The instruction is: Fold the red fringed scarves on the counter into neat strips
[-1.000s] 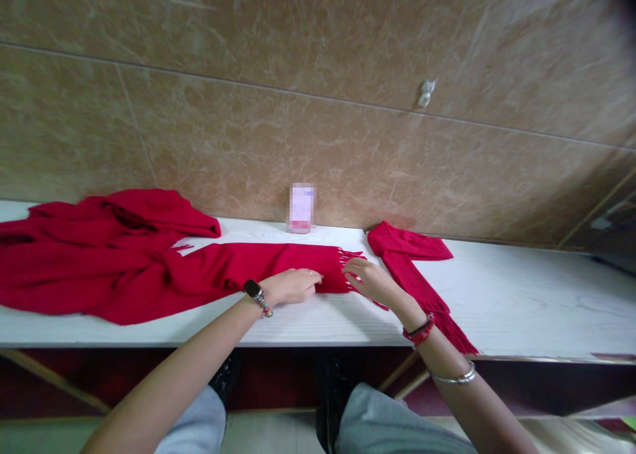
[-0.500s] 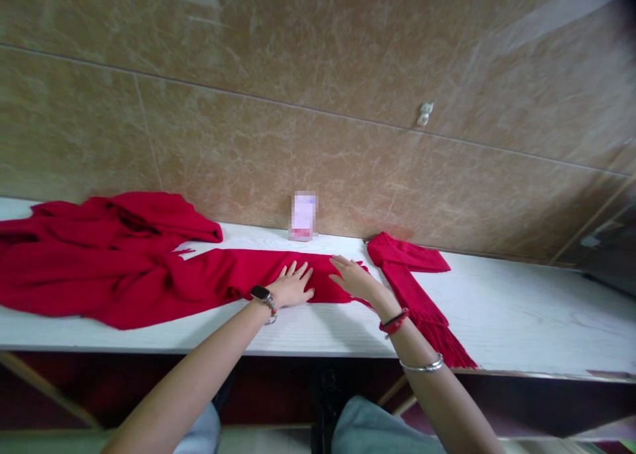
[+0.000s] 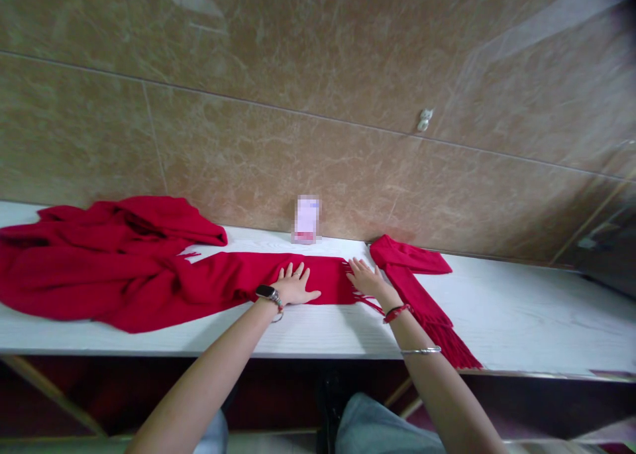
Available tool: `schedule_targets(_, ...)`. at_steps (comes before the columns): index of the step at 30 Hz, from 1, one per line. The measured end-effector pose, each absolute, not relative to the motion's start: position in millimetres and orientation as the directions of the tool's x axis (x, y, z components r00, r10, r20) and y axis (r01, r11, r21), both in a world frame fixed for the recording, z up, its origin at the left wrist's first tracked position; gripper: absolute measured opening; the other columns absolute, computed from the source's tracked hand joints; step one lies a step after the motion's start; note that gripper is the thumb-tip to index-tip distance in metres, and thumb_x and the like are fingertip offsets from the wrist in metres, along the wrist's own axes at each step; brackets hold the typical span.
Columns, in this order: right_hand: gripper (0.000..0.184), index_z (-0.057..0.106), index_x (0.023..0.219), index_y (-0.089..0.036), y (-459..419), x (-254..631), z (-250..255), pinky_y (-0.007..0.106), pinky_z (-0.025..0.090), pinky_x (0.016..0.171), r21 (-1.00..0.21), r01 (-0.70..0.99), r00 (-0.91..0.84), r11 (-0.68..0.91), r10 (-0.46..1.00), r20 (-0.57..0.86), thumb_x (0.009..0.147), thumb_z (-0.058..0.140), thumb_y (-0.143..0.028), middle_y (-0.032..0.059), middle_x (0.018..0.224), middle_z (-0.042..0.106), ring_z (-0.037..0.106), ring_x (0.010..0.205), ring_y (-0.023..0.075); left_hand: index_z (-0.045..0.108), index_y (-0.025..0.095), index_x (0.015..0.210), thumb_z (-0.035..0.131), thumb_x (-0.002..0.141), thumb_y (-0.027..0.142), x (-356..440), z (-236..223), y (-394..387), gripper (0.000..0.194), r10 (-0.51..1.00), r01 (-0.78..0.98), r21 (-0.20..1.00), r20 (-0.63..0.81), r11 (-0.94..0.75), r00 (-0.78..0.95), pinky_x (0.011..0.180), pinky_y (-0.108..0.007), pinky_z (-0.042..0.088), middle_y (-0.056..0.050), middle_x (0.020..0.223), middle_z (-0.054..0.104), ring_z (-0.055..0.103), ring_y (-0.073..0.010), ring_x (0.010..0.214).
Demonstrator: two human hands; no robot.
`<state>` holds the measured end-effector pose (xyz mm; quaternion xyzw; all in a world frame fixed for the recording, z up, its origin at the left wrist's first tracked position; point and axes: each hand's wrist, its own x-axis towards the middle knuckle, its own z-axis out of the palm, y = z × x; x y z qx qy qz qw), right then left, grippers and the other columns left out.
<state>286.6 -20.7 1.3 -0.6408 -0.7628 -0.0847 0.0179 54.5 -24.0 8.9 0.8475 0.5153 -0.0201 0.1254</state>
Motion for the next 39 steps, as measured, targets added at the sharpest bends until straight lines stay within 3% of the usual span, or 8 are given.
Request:
schedule_targets(4,0.048,0.027,0.138,-0.017,-13,255,17,0.053,0.028,0.1,-0.016,0.949,-0.308,0.315,0.936,0.169,0.092,0.029,-0.029,0.0147,0.145,0.023,0.02,0.132,0.0267,0.018,0.016,0.141,0.033,0.07,0.075,53,10,-21,0.094,0.883,0.893,0.189,-0.167,-0.408,0.438,0.101,-0.058,0.01,-0.014,0.147,0.001,-0.004,-0.0389,0.132)
schedule_targets(7,0.05,0.022,0.14,-0.02,-9,224,12,0.057,0.019,0.102,-0.063,0.938,-0.33,0.34,0.935,0.131,0.093,0.027,-0.034,0.0104,0.146,0.021,0.017,0.133,0.0251,0.015,0.015,0.142,0.035,0.067,0.076,53,13,-21,0.099,0.9,0.915,0.17,-0.185,-0.367,0.395,0.1,-0.06,0.009,-0.015,0.147,-0.002,-0.006,-0.0411,0.131)
schedule_targets(13,0.047,0.026,0.137,-0.027,3,221,-5,0.069,0.01,0.096,-0.085,0.985,-0.156,0.149,0.985,-0.07,0.094,0.015,-0.041,0.0075,0.148,0.014,0.011,0.134,0.0272,0.007,0.013,0.143,0.035,0.065,0.078,55,22,-25,0.105,0.896,0.935,0.147,-0.271,-0.323,0.352,0.103,-0.057,0.004,-0.013,0.147,-0.009,-0.01,-0.04,0.131)
schedule_targets(21,0.049,0.024,0.139,-0.02,16,250,-5,0.067,0.01,0.098,-0.073,0.997,-0.018,0.02,1.0,0.024,0.093,0.021,-0.037,0.0109,0.147,0.016,0.011,0.134,0.0273,0.008,0.014,0.143,0.033,0.067,0.077,55,28,-31,0.102,0.89,0.933,0.136,-0.279,-0.334,0.36,0.102,-0.058,0.007,-0.013,0.147,-0.007,-0.008,-0.0396,0.131)
schedule_targets(25,0.05,0.022,0.14,-0.021,17,241,-2,0.059,0.019,0.102,-0.075,0.966,-0.238,0.247,0.965,0.111,0.092,0.026,-0.034,0.0084,0.147,0.018,0.014,0.134,0.025,0.007,0.014,0.143,0.03,0.065,0.079,56,24,-29,0.104,0.899,0.94,0.125,-0.276,-0.317,0.34,0.104,-0.055,0.004,-0.011,0.147,-0.009,-0.011,-0.0377,0.131)
schedule_targets(29,0.045,0.031,0.136,-0.028,14,223,0,0.061,0.018,0.101,-0.055,0.907,-0.419,0.417,0.908,-0.017,0.092,0.024,-0.031,0.003,0.146,0.024,0.02,0.133,0.0242,0.005,0.014,0.143,0.029,0.063,0.08,56,19,-22,0.106,0.898,0.942,0.13,-0.286,-0.31,0.335,0.104,-0.055,0.001,-0.01,0.146,-0.011,-0.012,-0.0368,0.131)
schedule_targets(35,0.049,0.022,0.139,-0.023,9,229,-5,0.069,0.011,0.096,-0.119,0.99,-0.076,0.07,0.996,-0.055,0.093,0.015,-0.036,0.0068,0.148,0.014,0.014,0.134,0.0264,0.005,0.016,0.143,0.03,0.063,0.08,56,20,-23,0.106,0.898,0.942,0.143,-0.287,-0.305,0.334,0.104,-0.055,0.001,-0.009,0.147,-0.01,-0.011,-0.0365,0.132)
schedule_targets(39,0.051,0.021,0.14,-0.019,8,238,-6,0.068,0.008,0.097,-0.08,0.997,0.011,-0.012,1.0,-0.008,0.093,0.014,-0.037,0.0108,0.148,0.009,0.009,0.135,0.0277,0.007,0.017,0.143,0.03,0.063,0.08,56,21,-24,0.105,0.901,0.942,0.145,-0.279,-0.303,0.333,0.104,-0.055,0.002,-0.008,0.147,-0.009,-0.011,-0.0363,0.132)
